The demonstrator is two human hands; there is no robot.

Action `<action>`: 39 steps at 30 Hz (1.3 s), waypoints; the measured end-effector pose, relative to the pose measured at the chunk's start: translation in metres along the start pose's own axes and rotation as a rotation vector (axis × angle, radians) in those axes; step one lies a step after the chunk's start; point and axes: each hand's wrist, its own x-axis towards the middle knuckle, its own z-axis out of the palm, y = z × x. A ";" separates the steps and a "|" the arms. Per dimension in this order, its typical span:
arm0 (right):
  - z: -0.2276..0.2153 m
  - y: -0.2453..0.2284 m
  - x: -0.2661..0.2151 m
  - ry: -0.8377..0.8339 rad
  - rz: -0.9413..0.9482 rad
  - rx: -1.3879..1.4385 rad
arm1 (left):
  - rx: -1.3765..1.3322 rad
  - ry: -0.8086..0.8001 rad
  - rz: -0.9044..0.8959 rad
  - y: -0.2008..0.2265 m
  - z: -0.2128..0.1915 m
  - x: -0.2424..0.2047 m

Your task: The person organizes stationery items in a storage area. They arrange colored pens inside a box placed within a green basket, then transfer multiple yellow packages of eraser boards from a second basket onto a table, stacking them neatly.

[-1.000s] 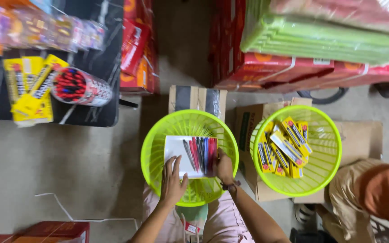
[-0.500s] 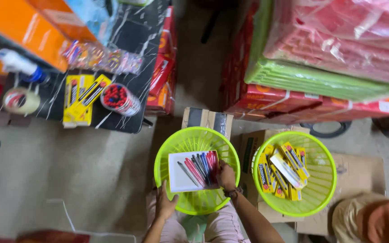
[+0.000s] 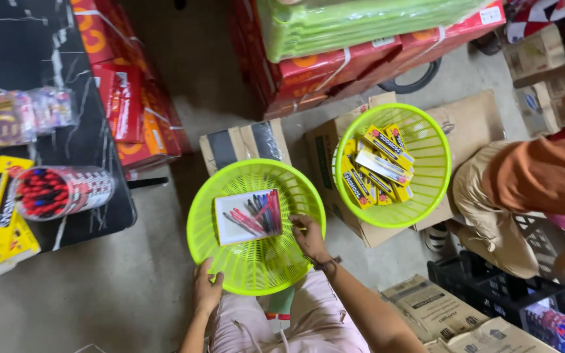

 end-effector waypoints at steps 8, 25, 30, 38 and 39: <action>-0.146 0.057 0.017 0.320 0.042 -0.067 | -0.030 -0.037 -0.057 0.030 0.067 0.020; -0.299 0.106 0.136 0.216 0.182 -0.974 | -0.310 -0.295 0.056 0.290 0.254 0.008; -0.283 0.129 0.106 -0.025 0.354 -0.745 | -0.478 -0.399 0.018 0.273 0.341 0.013; -0.248 0.182 0.102 0.011 0.096 -0.381 | -0.368 -0.278 0.013 0.309 0.372 0.023; -0.243 0.190 0.105 0.013 0.222 -0.227 | -0.366 -0.311 0.026 0.314 0.365 0.023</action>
